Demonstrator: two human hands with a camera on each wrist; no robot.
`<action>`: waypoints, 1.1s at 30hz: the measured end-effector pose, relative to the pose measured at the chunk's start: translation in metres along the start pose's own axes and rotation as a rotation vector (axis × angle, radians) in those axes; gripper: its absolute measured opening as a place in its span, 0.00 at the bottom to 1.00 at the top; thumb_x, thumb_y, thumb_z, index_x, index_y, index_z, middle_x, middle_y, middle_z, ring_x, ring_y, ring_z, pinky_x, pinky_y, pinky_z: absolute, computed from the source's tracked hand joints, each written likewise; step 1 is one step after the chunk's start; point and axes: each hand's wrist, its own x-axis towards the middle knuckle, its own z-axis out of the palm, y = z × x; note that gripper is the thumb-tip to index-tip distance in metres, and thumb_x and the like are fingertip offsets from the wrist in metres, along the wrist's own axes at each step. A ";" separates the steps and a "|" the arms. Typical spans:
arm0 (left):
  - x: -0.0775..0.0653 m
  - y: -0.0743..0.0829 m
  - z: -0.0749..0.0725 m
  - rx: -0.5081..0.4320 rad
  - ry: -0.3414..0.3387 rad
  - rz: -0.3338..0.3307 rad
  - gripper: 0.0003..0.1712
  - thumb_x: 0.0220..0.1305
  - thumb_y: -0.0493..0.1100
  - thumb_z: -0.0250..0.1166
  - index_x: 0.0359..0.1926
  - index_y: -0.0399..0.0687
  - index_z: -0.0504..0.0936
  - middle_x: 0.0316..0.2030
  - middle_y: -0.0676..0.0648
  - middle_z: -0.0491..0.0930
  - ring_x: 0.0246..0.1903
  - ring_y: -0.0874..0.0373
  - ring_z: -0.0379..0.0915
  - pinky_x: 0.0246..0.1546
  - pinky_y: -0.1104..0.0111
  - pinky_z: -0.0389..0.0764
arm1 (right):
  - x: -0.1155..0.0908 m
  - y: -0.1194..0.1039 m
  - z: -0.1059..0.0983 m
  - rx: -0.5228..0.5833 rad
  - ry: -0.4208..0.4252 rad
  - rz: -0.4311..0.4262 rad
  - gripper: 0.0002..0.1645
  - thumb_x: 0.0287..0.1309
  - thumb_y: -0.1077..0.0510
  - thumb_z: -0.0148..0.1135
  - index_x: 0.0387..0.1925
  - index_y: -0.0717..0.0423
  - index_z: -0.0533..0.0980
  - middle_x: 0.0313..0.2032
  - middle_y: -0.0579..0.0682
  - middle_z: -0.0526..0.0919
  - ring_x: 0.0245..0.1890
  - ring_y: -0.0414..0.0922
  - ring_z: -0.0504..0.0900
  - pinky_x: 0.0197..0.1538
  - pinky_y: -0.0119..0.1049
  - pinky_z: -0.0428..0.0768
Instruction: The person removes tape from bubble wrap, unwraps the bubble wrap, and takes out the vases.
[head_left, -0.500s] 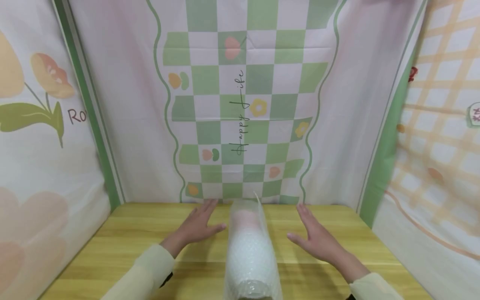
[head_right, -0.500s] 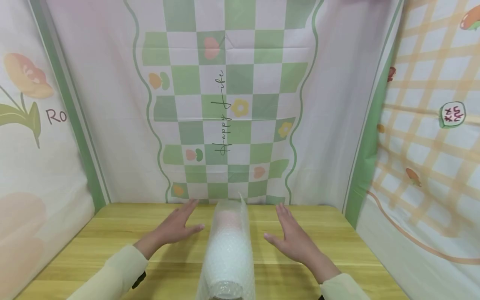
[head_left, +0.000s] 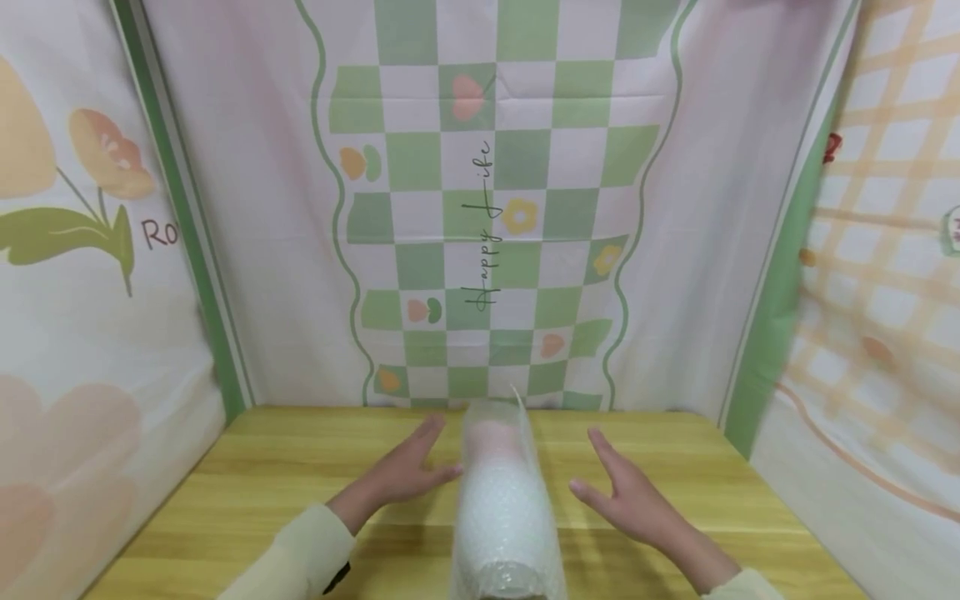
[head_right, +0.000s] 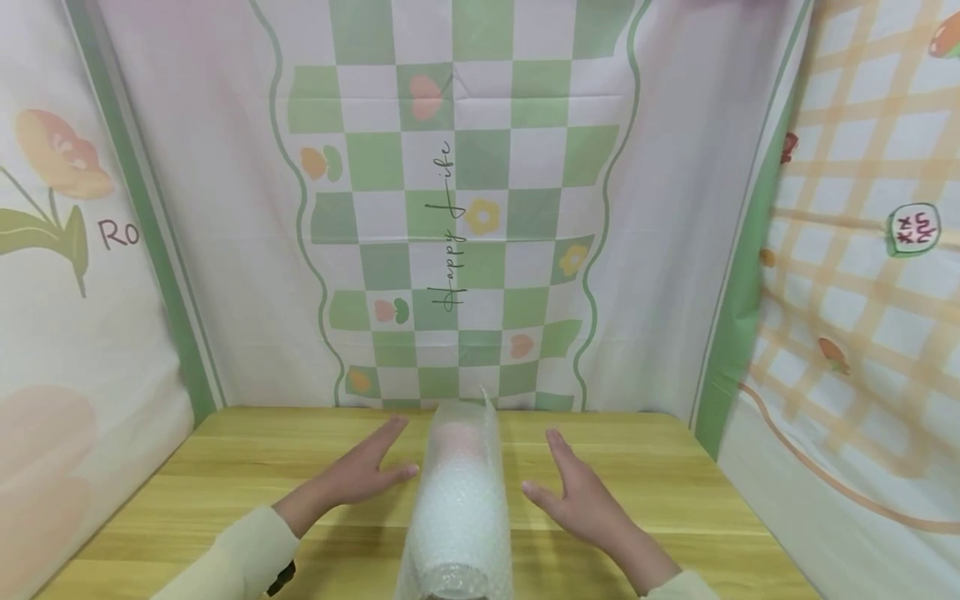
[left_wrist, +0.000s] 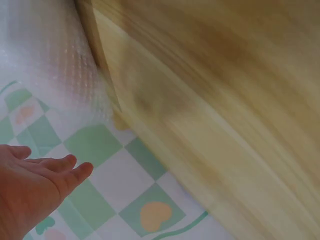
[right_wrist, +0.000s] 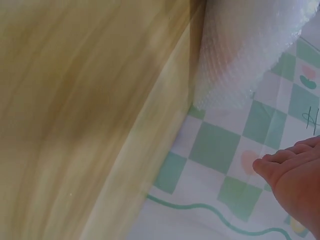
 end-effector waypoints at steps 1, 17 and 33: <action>0.000 0.001 0.002 -0.010 -0.004 -0.004 0.54 0.63 0.70 0.55 0.76 0.42 0.47 0.74 0.38 0.43 0.73 0.43 0.39 0.69 0.50 0.48 | -0.001 -0.001 0.001 0.005 0.005 -0.003 0.50 0.65 0.45 0.60 0.72 0.71 0.49 0.70 0.70 0.53 0.67 0.67 0.56 0.65 0.60 0.56; -0.008 0.010 0.023 -0.153 -0.035 -0.031 0.49 0.67 0.63 0.56 0.74 0.35 0.50 0.72 0.33 0.49 0.70 0.38 0.46 0.67 0.46 0.51 | -0.015 -0.014 0.018 0.092 -0.011 0.068 0.46 0.65 0.46 0.60 0.71 0.69 0.54 0.67 0.70 0.59 0.64 0.68 0.62 0.64 0.60 0.60; -0.009 0.023 0.037 -0.301 -0.061 -0.076 0.51 0.66 0.65 0.56 0.73 0.31 0.51 0.69 0.31 0.58 0.66 0.35 0.56 0.63 0.44 0.60 | -0.022 -0.038 0.025 0.350 -0.089 0.181 0.43 0.67 0.49 0.58 0.68 0.77 0.55 0.66 0.72 0.60 0.64 0.66 0.64 0.64 0.56 0.62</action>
